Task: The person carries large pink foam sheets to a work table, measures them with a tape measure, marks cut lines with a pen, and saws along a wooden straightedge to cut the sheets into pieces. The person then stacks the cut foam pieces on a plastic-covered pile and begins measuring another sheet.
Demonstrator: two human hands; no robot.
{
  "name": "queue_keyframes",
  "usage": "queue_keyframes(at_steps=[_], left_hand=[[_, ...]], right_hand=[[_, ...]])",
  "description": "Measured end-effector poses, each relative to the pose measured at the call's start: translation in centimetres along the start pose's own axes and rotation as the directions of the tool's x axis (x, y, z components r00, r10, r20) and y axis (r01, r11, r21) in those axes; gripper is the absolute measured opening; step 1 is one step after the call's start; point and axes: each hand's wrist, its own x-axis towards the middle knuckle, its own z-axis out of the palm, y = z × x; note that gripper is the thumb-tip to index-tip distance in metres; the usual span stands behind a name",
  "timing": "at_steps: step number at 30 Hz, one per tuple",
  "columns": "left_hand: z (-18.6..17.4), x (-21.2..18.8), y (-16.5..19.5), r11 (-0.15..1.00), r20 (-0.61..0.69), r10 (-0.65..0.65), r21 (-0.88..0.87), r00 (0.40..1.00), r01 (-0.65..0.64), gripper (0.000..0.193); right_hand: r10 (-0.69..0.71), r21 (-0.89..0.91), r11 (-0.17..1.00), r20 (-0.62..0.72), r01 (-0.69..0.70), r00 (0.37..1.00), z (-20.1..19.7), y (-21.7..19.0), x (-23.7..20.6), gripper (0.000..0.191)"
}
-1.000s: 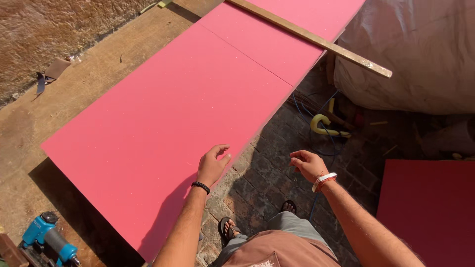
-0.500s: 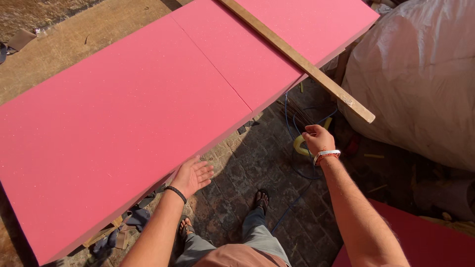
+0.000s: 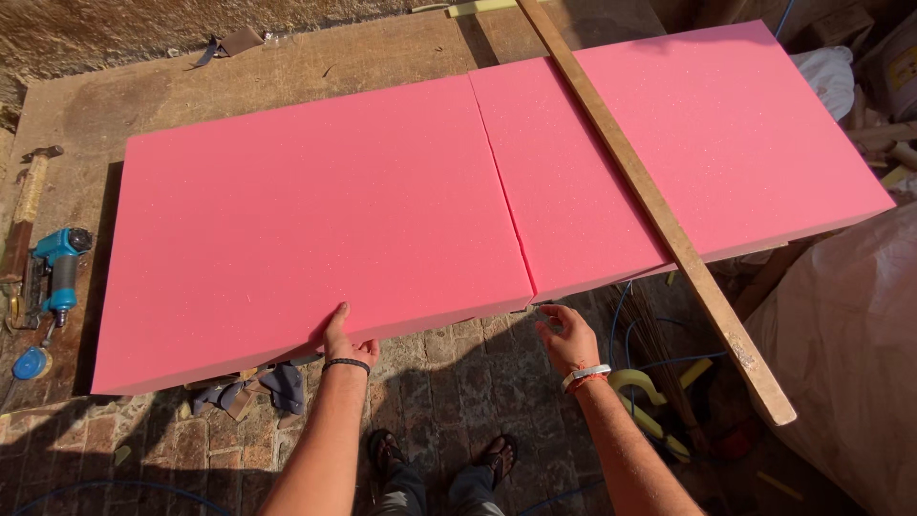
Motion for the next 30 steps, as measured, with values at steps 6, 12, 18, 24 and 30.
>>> queue_keyframes(at_steps=[6,12,18,24,30], left_hand=[[-8.9,-3.5,8.8,0.92,-0.08,0.392,0.048,0.917,-0.389,0.059],[-14.2,-0.4,7.3,0.919,-0.04,0.326,0.247,0.945,-0.306,0.086],[-20.3,2.0,-0.2,0.961,0.107,0.06,0.265,0.993,-0.086,0.089],[-24.1,0.3,-1.2,0.515,0.013,-0.181,0.853,0.983,0.084,0.089],[-24.0,-5.5,8.1,-0.498,0.424,-0.42,0.631,0.802,-0.595,0.045]], right_hand=[[-0.012,-0.015,1.0,0.153,0.015,0.988,2.2,-3.3,0.6,0.053],[0.265,0.285,0.806,0.611,-0.519,0.746,10.0,-4.8,-0.1,0.088],[0.138,0.471,0.667,0.684,-0.578,0.716,12.6,-0.2,-0.7,0.086],[0.137,0.526,0.732,0.509,-0.434,0.85,11.3,4.1,-6.4,0.084],[0.055,0.512,0.843,0.22,-0.163,0.974,9.7,1.6,-15.4,0.084]])
